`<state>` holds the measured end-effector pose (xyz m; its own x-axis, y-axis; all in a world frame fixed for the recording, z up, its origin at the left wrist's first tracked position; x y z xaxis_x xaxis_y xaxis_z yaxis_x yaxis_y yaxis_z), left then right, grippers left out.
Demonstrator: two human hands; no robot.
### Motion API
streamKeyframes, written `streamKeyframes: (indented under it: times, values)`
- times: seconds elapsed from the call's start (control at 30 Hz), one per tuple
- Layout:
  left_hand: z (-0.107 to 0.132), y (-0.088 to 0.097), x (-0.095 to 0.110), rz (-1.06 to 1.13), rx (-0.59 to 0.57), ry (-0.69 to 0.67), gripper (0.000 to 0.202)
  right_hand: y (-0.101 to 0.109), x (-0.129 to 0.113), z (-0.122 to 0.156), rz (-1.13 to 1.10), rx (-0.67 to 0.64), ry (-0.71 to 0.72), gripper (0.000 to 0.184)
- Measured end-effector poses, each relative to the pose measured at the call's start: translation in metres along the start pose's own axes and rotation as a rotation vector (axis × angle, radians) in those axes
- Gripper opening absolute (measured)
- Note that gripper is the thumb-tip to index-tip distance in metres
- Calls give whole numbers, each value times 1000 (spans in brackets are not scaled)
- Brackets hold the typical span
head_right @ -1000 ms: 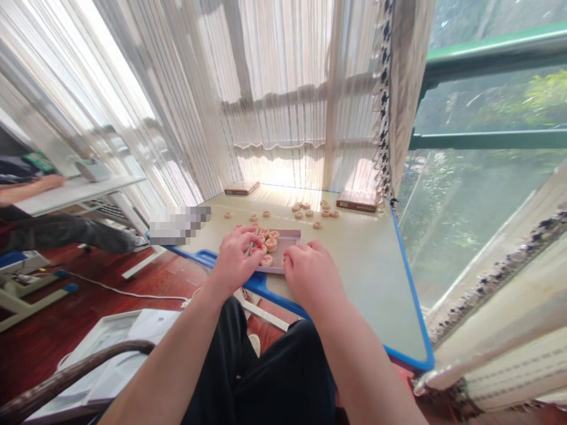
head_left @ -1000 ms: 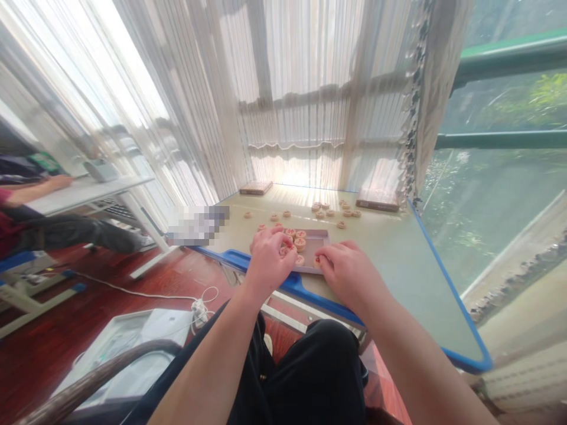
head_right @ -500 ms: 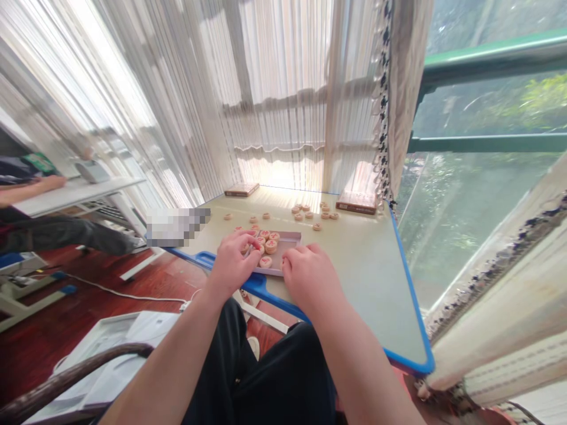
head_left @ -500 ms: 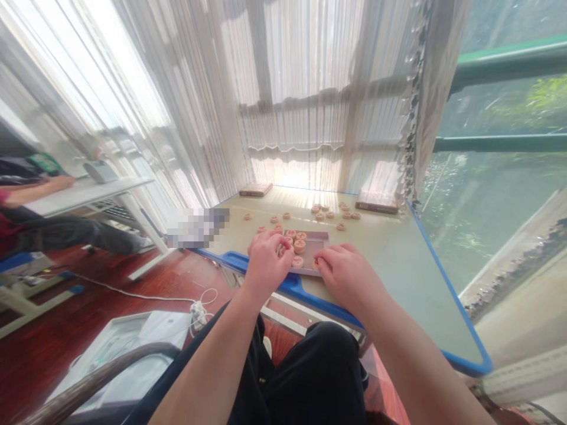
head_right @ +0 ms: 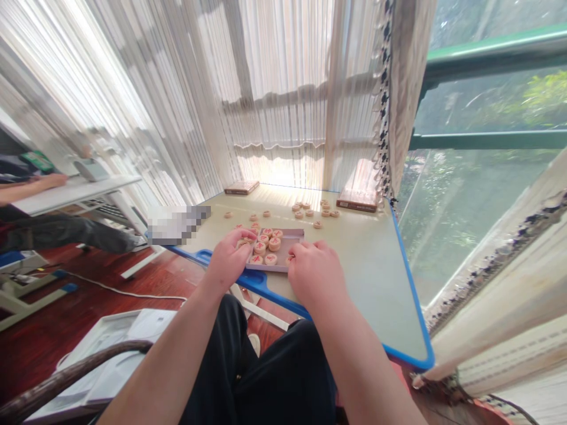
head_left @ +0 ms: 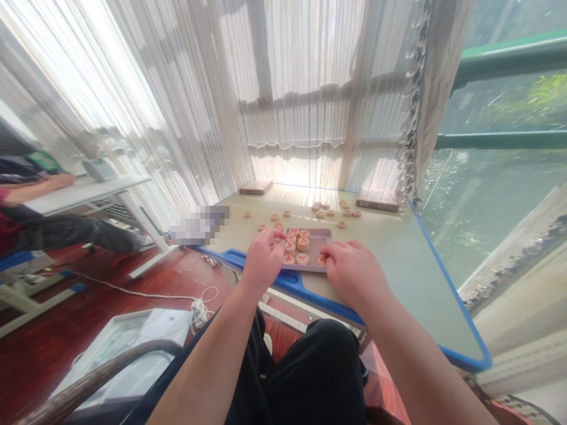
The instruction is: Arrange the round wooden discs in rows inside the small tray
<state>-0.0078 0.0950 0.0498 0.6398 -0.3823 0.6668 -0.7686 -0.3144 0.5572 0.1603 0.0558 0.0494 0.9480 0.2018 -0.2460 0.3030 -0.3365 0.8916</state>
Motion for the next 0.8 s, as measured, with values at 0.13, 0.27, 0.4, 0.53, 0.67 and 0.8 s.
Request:
streamKeyframes:
  times: [0.13,0.27,0.4,0.53,0.67,0.8]
  values:
    - [1,-5,3,9,-34,-29,14,9,5,0,21,70,-36,28]
    - [2,-11,4,40,-66,-60,15,10,-16,3,-55,67,119,30]
    - [3,-9,6,31,-54,-66,16,3,-28,6,-84,3,187,34]
    - [5,-4,9,43,-45,-41,15,2,-28,7,-112,-5,191,32]
    - [6,-2,7,71,-34,-14,16,3,-27,7,-122,12,202,29]
    - [7,-5,7,86,-56,-39,14,4,-26,7,-116,25,194,30]
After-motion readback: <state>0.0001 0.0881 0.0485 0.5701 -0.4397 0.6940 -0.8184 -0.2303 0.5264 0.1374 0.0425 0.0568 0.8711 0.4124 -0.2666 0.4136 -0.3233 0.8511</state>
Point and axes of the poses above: each hand's wrist, its own z-axis away from the middle knuckle, its own y-axis out of the back of the hand, x = y × z, the point moved 10 cm from there along -z, towards the middle knuckle
